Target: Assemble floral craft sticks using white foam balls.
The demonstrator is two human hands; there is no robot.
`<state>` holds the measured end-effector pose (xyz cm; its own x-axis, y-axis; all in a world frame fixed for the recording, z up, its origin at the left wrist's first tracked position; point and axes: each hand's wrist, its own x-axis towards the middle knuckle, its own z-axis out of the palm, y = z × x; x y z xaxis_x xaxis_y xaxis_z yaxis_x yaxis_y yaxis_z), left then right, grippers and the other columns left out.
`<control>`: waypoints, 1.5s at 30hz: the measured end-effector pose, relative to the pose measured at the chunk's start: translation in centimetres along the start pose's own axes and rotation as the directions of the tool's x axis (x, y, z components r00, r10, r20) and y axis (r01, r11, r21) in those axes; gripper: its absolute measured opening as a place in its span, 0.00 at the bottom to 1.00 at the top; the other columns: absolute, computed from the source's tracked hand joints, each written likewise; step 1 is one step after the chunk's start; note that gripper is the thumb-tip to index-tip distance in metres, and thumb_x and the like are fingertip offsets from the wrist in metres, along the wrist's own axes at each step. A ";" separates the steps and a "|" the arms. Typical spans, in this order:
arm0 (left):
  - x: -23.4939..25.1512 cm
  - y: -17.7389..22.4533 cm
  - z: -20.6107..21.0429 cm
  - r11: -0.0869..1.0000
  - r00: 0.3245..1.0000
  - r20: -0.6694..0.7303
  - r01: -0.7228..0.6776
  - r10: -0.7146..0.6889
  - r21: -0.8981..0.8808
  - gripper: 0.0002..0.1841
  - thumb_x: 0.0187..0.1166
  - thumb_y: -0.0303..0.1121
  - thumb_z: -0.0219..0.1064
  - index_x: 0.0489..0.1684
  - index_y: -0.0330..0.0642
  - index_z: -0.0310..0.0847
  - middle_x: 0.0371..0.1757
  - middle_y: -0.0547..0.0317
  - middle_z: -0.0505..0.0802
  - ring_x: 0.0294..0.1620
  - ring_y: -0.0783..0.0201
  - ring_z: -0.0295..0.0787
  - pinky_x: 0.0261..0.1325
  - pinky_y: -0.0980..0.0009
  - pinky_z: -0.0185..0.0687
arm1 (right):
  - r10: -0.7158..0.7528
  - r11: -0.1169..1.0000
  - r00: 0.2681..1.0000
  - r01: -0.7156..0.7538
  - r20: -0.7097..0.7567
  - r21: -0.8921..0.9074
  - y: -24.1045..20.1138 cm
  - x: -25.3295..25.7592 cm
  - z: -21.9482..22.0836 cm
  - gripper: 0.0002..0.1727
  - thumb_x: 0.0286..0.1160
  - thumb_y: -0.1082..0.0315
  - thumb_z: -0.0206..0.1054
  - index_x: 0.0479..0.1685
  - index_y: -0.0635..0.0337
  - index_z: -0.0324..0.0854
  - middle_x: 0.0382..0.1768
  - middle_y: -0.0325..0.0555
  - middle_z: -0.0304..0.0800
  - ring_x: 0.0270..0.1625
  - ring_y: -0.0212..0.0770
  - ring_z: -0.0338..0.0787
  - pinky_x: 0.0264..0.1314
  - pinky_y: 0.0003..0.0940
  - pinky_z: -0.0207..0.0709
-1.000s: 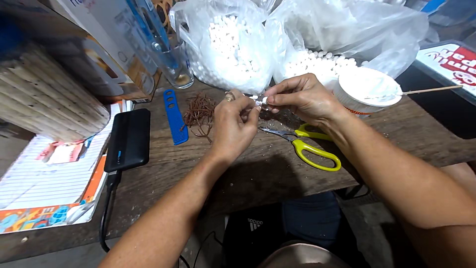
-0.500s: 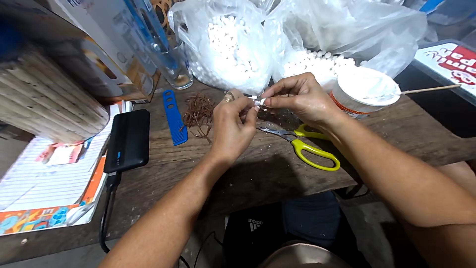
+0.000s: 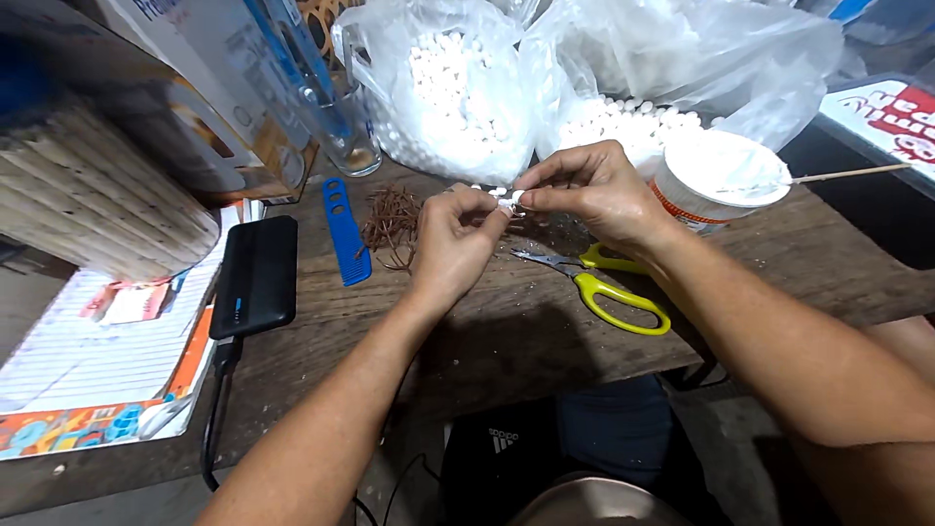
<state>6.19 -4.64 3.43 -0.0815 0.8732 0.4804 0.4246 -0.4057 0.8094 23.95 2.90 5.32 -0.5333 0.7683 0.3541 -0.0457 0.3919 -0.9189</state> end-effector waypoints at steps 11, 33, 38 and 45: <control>-1.0 0.2 0.3 0.987 0.994 -0.023 -0.100 0.104 0.126 0.06 0.78 0.22 0.68 0.30 0.34 0.84 0.36 0.56 0.84 0.30 0.77 0.77 0.32 0.86 0.71 | -0.192 0.978 0.978 0.198 0.084 -0.069 0.4 0.0 0.0 0.06 0.66 0.82 0.73 0.39 0.65 0.89 0.35 0.35 0.94 0.36 0.21 0.91 0.44 0.18 0.87; 0.7 0.5 -0.4 0.933 0.953 -0.155 0.208 -0.261 -0.295 0.08 0.78 0.20 0.66 0.29 0.40 0.84 0.28 0.68 0.88 0.27 0.77 0.85 0.39 0.79 0.86 | 0.155 0.596 0.988 -0.096 -0.004 -0.797 2.2 5.3 0.2 0.08 0.78 0.74 0.67 0.39 0.73 0.89 0.44 0.65 0.90 0.54 0.63 0.88 0.59 0.61 0.76; 0.6 0.6 -0.2 0.929 0.947 -0.153 0.232 -0.284 -0.289 0.07 0.77 0.19 0.68 0.30 0.39 0.85 0.29 0.67 0.89 0.30 0.78 0.85 0.39 0.80 0.83 | 0.055 0.657 0.998 -0.031 0.007 -0.754 2.8 5.0 -0.2 0.05 0.72 0.77 0.69 0.37 0.71 0.88 0.37 0.59 0.90 0.44 0.55 0.89 0.52 0.55 0.77; 0.5 0.6 -0.1 0.947 0.945 -0.178 0.232 -0.273 -0.223 0.03 0.75 0.20 0.72 0.33 0.36 0.86 0.35 0.63 0.86 0.36 0.77 0.85 0.43 0.82 0.84 | 0.080 0.832 0.996 -0.084 -0.032 -0.548 1.1 3.6 -1.4 0.08 0.68 0.76 0.75 0.45 0.67 0.89 0.37 0.49 0.90 0.36 0.37 0.88 0.46 0.36 0.83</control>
<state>6.29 -4.48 4.15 -0.3536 0.8883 0.2931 0.1818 -0.2421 0.9531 23.19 6.83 5.84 -0.5078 0.8129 0.2851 0.4695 0.5386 -0.6996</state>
